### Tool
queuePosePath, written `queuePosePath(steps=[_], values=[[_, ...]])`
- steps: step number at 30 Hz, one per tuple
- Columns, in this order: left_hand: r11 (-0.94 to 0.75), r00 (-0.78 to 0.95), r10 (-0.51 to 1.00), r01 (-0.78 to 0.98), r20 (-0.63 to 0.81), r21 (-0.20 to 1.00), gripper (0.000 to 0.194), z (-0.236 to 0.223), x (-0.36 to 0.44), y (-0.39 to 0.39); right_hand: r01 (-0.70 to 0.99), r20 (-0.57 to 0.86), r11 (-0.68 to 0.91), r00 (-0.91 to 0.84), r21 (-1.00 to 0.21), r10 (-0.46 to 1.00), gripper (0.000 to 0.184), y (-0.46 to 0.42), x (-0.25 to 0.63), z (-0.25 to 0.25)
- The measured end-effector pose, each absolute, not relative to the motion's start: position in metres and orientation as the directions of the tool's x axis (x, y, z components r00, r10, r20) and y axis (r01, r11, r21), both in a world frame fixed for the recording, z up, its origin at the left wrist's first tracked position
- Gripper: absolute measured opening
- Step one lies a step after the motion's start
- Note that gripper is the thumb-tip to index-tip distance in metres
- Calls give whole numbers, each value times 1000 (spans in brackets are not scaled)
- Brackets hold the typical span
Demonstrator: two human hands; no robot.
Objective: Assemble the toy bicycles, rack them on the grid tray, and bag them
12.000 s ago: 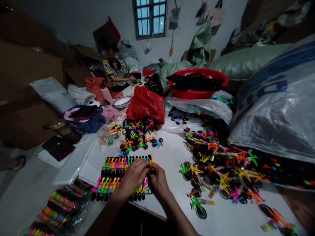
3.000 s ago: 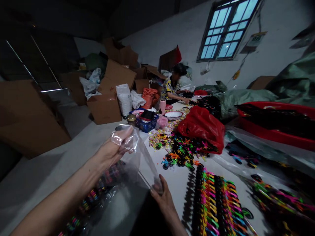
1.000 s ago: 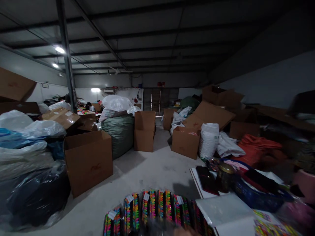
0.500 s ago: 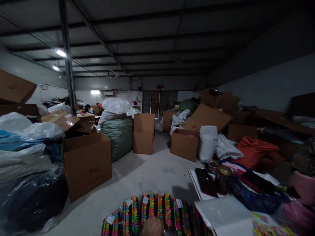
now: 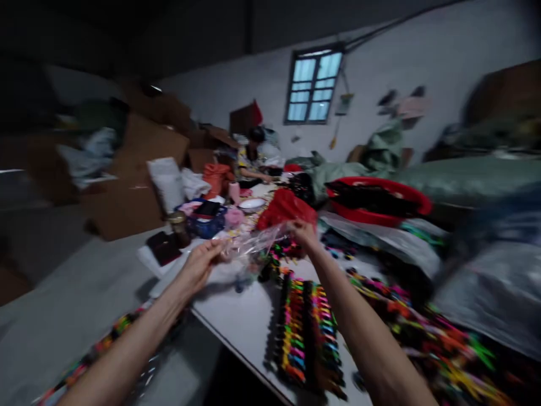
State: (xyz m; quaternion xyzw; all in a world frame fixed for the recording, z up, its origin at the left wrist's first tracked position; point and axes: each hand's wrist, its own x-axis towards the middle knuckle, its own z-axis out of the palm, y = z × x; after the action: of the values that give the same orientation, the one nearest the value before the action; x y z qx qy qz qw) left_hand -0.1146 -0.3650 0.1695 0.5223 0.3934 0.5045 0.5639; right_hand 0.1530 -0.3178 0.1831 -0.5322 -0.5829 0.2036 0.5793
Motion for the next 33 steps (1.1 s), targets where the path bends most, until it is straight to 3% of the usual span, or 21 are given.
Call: queuePosePath(steps=[2,3,5,6,8,11,14,18,22,26,33], values=[[-322,433,862,66,264,944,26,177,-71,-329,372,452,324,337,-870,826,39,-322,204,208],[-524,586,740,193,332,829,21,179,-51,-314,332,474,366,349,-869,809,39,-330,224,216],[-810,789,526,351,317,471,11,178,-14,-290,271,549,481,305,-834,778,37,-348,250,217],[-849,815,503,403,287,343,10,172,3,-281,269,571,511,242,-816,784,37,-357,258,209],[-823,784,563,502,262,267,16,150,33,-267,411,520,445,87,-796,850,41,-370,266,179],[-742,713,664,592,225,316,17,98,62,-264,732,311,197,22,-652,950,52,-376,269,120],[-622,609,774,679,173,390,16,49,69,-276,809,262,74,101,-583,960,51,-381,270,70],[-497,491,856,697,161,518,28,19,49,-303,762,265,-31,262,-647,928,42,-413,264,29],[-452,437,878,629,194,632,24,11,16,-344,551,209,-98,467,-829,859,43,-464,230,-1],[-403,357,908,590,221,700,27,0,-19,-389,436,175,-106,556,-894,813,42,-508,187,-18],[-342,267,939,687,215,641,37,11,-31,-391,451,119,-140,499,-881,858,45,-496,170,2]])
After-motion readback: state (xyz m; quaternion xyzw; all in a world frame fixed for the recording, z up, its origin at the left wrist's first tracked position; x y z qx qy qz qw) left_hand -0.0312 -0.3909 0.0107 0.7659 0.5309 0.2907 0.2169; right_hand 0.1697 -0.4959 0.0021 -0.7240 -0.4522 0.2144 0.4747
